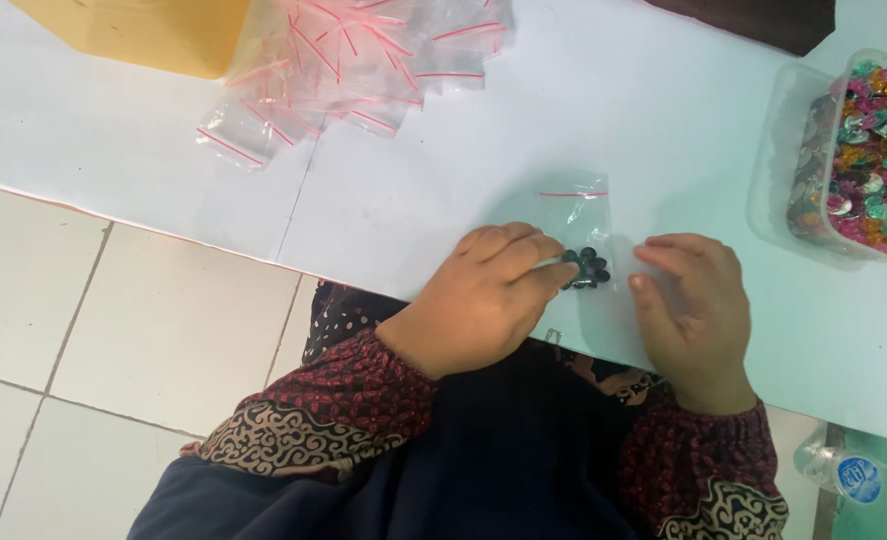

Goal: Sorting small beads and placing them into individual plastic bags

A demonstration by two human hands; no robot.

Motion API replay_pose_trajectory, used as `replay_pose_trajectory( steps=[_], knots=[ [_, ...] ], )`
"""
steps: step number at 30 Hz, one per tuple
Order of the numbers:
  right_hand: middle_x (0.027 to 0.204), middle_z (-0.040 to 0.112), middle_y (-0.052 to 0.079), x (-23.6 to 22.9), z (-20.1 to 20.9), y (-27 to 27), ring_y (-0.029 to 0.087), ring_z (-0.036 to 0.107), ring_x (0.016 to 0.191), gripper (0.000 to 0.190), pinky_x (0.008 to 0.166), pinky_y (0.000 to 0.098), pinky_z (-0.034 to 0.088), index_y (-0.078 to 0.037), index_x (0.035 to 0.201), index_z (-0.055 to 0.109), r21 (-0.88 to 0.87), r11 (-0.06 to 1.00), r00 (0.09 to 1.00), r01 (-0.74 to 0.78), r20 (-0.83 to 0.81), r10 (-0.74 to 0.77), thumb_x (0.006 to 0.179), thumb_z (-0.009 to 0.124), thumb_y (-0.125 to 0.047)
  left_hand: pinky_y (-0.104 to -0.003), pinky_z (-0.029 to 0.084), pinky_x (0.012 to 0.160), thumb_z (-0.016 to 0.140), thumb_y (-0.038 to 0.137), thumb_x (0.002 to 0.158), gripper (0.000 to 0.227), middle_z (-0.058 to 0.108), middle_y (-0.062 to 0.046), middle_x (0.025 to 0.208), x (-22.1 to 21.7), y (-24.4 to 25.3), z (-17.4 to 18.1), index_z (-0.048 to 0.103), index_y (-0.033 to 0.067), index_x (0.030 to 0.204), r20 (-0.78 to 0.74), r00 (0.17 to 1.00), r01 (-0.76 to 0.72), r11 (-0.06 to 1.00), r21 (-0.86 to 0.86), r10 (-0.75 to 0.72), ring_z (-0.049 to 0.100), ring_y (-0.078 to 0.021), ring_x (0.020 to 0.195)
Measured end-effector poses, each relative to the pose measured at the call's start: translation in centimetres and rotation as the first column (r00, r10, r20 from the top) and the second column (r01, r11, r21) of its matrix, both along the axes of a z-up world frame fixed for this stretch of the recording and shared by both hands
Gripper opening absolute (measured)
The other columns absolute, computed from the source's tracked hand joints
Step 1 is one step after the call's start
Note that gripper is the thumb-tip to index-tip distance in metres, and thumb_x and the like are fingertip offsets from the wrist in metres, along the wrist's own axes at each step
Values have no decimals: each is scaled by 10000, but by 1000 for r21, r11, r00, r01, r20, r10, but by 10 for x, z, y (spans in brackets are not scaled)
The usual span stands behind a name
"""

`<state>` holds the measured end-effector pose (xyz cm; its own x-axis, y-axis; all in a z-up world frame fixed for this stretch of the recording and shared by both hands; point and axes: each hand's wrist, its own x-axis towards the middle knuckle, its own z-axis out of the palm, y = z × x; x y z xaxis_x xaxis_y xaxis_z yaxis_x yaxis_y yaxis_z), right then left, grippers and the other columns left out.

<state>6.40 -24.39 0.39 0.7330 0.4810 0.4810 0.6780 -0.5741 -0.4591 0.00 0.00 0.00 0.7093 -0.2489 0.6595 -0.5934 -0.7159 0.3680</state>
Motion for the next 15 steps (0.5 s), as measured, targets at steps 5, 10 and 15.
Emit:
replay_pose_trajectory(
  steps=[5, 10, 15],
  knots=[
    [1363, 585, 160, 0, 3, 8, 337, 568, 1199, 311, 1085, 477, 400, -89, 1196, 706, -177, 978, 992, -115, 28, 122, 944, 699, -272, -401, 460, 916, 696, 259, 965, 240, 674, -20, 1135, 7, -5, 0, 706, 114, 1156, -10, 1000, -4, 972, 236, 6, 591, -256, 1126],
    [1314, 630, 169, 0, 3, 11, 371, 580, 1211, 339, 1097, 488, 410, -68, 1164, 725, -208, 967, 985, -149, 59, 165, 926, 727, -309, -405, 422, 987, 698, 363, 943, 324, 642, 16, 1204, 4, -3, -3, 723, 165, 1199, -99, 995, -5, 971, 240, 29, 551, -249, 1245],
    [1386, 574, 164, -4, 4, 7, 388, 516, 1276, 142, 1124, 481, 393, -135, 1078, 704, -98, 964, 966, -247, 51, 253, 941, 727, -164, -403, 456, 902, 701, 303, 943, 142, 692, 23, 1077, 2, -2, 0, 689, 179, 1010, 56, 998, -36, 959, 280, 21, 617, -266, 1147]
  ],
)
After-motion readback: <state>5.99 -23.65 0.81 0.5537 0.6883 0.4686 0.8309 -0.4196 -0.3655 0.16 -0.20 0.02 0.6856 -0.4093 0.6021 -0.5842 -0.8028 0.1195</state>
